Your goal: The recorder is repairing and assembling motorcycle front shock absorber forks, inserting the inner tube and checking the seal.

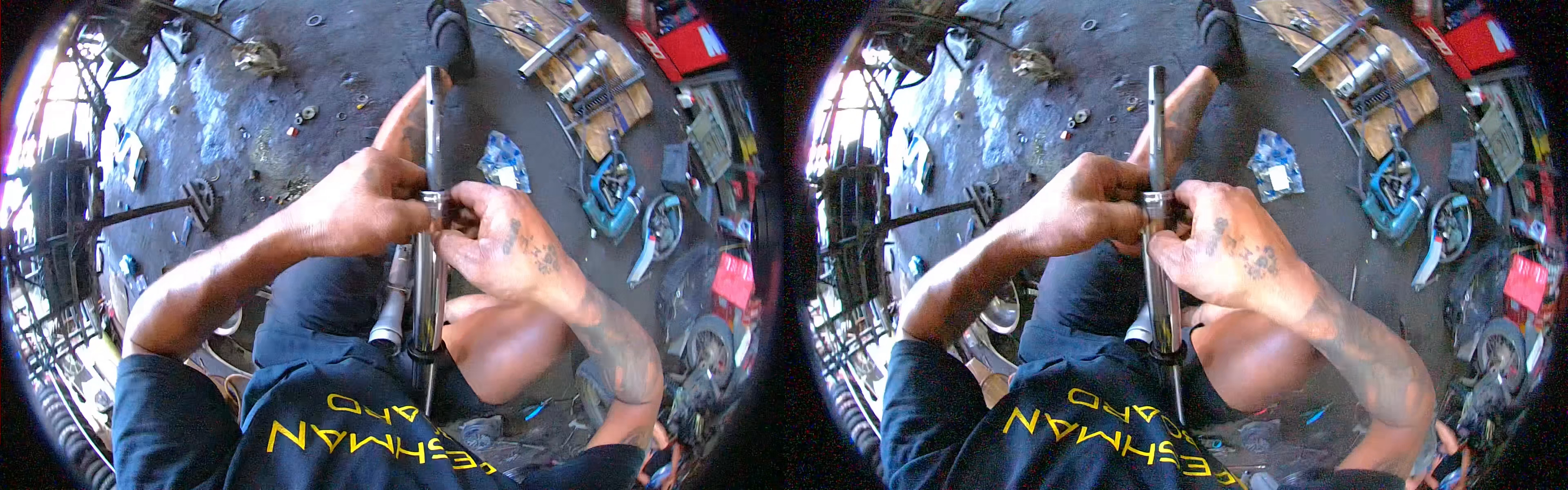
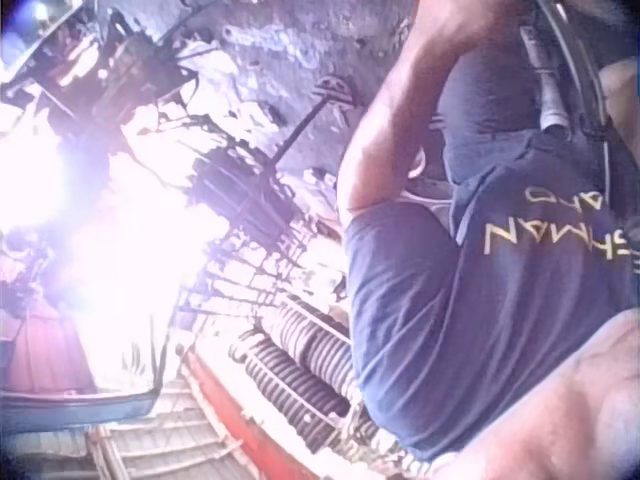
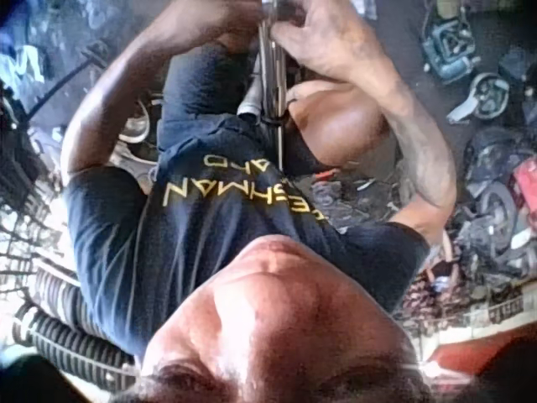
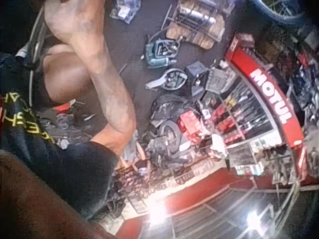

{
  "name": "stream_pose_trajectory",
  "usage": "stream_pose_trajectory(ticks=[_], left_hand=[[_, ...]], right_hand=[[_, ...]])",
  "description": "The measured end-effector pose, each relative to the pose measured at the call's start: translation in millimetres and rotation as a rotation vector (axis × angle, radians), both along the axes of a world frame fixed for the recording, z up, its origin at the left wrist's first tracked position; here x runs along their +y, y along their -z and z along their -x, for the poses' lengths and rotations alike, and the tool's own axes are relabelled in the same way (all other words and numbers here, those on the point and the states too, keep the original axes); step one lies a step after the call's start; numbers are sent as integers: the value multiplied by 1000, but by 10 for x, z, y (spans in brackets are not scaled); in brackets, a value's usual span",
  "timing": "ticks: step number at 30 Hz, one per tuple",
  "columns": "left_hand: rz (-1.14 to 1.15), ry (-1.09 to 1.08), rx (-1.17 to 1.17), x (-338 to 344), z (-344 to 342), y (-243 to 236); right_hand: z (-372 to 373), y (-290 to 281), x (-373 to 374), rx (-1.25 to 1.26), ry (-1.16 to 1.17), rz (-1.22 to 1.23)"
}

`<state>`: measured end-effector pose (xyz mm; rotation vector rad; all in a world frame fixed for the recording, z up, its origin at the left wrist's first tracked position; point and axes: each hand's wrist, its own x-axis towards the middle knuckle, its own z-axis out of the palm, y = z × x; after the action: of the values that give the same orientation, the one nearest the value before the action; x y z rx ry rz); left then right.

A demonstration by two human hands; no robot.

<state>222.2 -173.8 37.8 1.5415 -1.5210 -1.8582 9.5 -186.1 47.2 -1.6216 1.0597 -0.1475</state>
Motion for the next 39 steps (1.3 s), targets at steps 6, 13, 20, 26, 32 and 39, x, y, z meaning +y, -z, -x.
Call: stream_pose_trajectory(ticks=[6, 13, 20, 26, 32, 39], left_hand=[[-57, 69, -42, -135, -24, -34], [-159, 49, -47, -211, 44, -15], [-342, 68, -143, -372, 128, -125], [-272, 105, -151, -262, 175, -42], [-251, 90, 75, 114, 69, 238], [-470, -99, 497, 477, 78, 468]], right_hand=[[-108, -69, -45, 88, 22, 40], [-157, -112, -62, 284, -36, 200], [-226, -147, -84, 287, -50, 194], [-145, -96, 16, 284, 3, 70], [-7, -21, 260, 233, 62, -131], [72, -49, 529, 185, 126, -333]])
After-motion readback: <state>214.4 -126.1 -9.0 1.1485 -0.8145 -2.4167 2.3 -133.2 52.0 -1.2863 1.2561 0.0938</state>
